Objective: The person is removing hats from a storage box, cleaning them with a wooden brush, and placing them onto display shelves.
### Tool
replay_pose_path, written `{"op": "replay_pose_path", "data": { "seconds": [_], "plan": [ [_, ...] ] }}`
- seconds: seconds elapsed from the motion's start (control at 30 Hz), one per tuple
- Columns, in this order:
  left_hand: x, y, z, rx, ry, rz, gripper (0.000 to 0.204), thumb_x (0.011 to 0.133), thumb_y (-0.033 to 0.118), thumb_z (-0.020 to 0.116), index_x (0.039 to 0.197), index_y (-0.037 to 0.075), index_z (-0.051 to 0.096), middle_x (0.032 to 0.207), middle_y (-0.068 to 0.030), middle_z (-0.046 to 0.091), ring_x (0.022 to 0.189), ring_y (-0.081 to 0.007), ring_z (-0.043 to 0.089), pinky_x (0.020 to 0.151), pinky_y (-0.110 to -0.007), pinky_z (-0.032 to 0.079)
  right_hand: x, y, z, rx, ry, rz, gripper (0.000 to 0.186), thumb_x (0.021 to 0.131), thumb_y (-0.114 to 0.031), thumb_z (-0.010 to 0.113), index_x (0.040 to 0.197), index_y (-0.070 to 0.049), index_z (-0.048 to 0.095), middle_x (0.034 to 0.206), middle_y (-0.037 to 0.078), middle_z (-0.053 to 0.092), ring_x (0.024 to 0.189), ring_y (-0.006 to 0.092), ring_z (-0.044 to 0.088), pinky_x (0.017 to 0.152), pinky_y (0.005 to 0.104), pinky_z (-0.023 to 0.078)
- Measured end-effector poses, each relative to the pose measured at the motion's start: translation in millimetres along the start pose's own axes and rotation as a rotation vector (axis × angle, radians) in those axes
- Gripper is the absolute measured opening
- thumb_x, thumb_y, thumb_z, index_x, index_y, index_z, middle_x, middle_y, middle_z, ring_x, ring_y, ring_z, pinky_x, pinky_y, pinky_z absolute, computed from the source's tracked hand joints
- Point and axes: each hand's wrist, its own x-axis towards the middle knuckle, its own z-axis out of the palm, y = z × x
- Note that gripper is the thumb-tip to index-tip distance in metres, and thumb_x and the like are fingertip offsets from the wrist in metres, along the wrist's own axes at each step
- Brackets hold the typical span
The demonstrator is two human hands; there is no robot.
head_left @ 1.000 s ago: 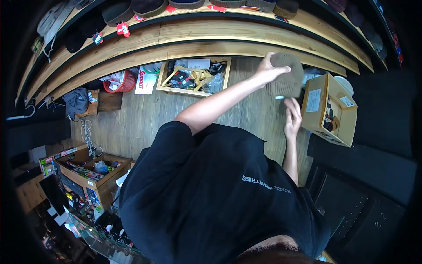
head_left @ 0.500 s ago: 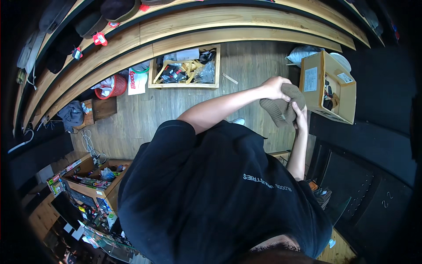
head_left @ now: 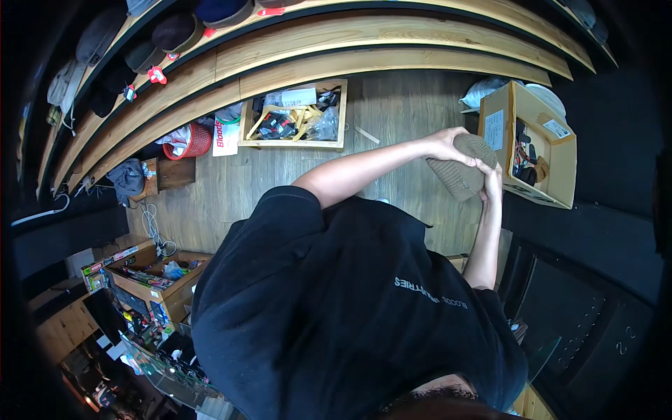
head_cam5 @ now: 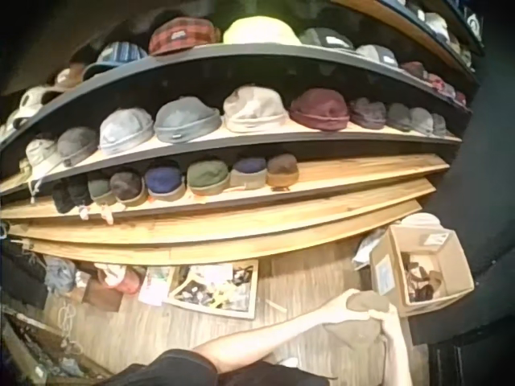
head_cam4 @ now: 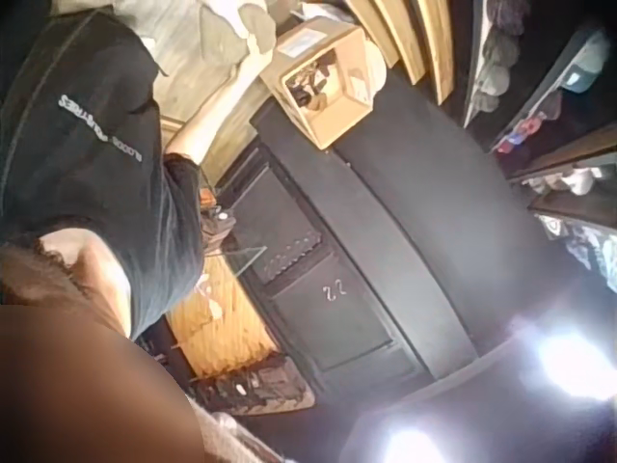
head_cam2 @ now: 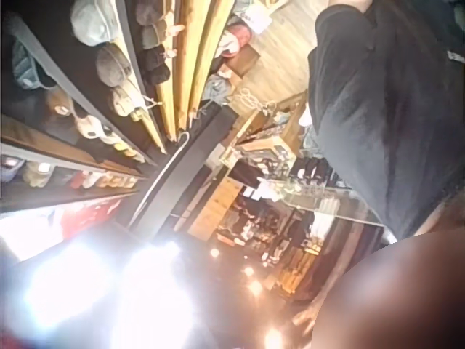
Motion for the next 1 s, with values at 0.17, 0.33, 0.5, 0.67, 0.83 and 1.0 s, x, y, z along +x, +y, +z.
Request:
{"op": "replay_pose_path", "data": {
  "seconds": [0.17,0.33,0.5,0.67,0.83,1.0],
  "plan": [
    [47,13,47,0.083,0.015,0.013,0.073,0.067,0.038,0.084,0.125,0.003,0.056,0.116,-0.0148,0.065,0.112,-0.0261,0.060,0.097,-0.036,0.045,-4,-32,-63,-0.130,-0.136,0.113,0.054,0.083,-0.014,0.070,0.129,0.004,0.050,0.123,0.014,0.061,0.113,0.0225,0.058,0.099,0.0350,0.044],
    [97,30,86,0.160,0.001,0.137,0.059,0.070,0.031,0.083,0.118,0.004,0.060,0.112,-0.0122,0.067,0.105,-0.0235,0.063,0.093,-0.035,0.047,-20,-47,-105,-0.053,-0.103,-0.260,0.058,0.089,-0.025,0.068,0.139,-0.005,0.046,0.133,0.012,0.053,0.124,0.0221,0.049,0.107,0.0364,0.036],
    [150,57,129,0.176,-0.296,0.175,0.060,0.070,0.039,0.084,0.114,0.004,0.063,0.110,-0.0117,0.068,0.103,-0.0193,0.062,0.092,-0.035,0.048,-26,-45,-159,-0.126,0.248,-0.290,0.030,0.084,-0.021,0.075,0.103,-0.001,0.066,0.094,0.003,0.066,0.086,0.0106,0.059,0.078,0.0266,0.047],
    [204,83,203,0.131,-0.534,0.030,0.062,0.074,0.045,0.081,0.118,0.007,0.057,0.110,-0.0077,0.064,0.103,-0.0165,0.059,0.091,-0.032,0.047,-49,-49,-228,-0.227,0.490,-0.290,0.023,0.082,-0.021,0.072,0.096,-0.002,0.068,0.085,0.001,0.067,0.079,0.0110,0.060,0.073,0.0277,0.048],
    [251,106,291,0.069,-0.677,0.170,0.064,0.068,0.034,0.086,0.116,0.003,0.057,0.109,-0.0111,0.065,0.098,-0.0182,0.062,0.085,-0.033,0.051,-101,-79,-285,-0.005,0.631,-0.153,0.047,0.085,-0.036,0.071,0.125,-0.016,0.056,0.123,0.008,0.057,0.111,0.0187,0.053,0.094,0.0324,0.043],
    [279,143,357,-0.199,-0.915,0.187,0.064,0.075,0.022,0.083,0.127,0.007,0.049,0.118,-0.0130,0.058,0.111,-0.0208,0.056,0.091,-0.034,0.050,-158,-89,-304,-0.038,0.900,-0.321,0.058,0.086,-0.040,0.070,0.135,-0.014,0.051,0.130,0.008,0.055,0.121,0.0213,0.050,0.103,0.0367,0.040]
  ]
}}
